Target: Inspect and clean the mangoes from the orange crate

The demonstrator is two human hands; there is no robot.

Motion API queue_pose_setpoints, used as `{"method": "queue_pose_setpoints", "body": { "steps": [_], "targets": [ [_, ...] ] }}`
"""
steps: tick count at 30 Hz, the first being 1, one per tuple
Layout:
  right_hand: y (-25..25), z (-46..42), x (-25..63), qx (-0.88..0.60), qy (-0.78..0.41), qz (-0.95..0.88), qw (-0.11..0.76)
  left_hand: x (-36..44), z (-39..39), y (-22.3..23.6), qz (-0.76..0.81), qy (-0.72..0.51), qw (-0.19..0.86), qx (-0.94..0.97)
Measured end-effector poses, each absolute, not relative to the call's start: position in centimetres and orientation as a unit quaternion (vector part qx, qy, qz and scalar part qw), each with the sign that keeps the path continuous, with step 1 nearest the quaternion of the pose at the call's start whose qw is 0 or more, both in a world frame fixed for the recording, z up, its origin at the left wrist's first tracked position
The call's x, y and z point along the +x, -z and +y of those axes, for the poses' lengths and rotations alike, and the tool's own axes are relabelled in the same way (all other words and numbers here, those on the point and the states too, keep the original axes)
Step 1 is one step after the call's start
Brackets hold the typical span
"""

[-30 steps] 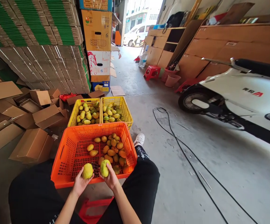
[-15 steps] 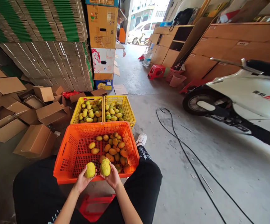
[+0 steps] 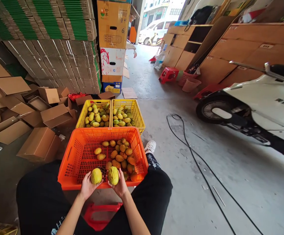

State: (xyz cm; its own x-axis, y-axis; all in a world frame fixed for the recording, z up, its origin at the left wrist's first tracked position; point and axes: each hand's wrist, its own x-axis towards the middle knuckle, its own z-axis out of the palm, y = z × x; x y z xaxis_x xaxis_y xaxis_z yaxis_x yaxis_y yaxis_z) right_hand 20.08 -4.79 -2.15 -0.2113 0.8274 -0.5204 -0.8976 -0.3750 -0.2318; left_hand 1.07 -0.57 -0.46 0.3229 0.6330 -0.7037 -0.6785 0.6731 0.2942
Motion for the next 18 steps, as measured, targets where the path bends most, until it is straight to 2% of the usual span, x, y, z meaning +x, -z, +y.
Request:
{"method": "queue_pose_setpoints", "body": {
  "steps": [11,18],
  "targets": [
    [2.5,-4.6,19.9,-0.276,-0.771,0.044,0.573,1.2,-0.5,0.4,0.435,-0.402,0.805,-0.033],
    [3.4,-5.1,20.2,-0.305,-0.779,0.022,0.547,1.0,-0.6,0.5,0.463,-0.418,0.781,-0.016]
  ]
}}
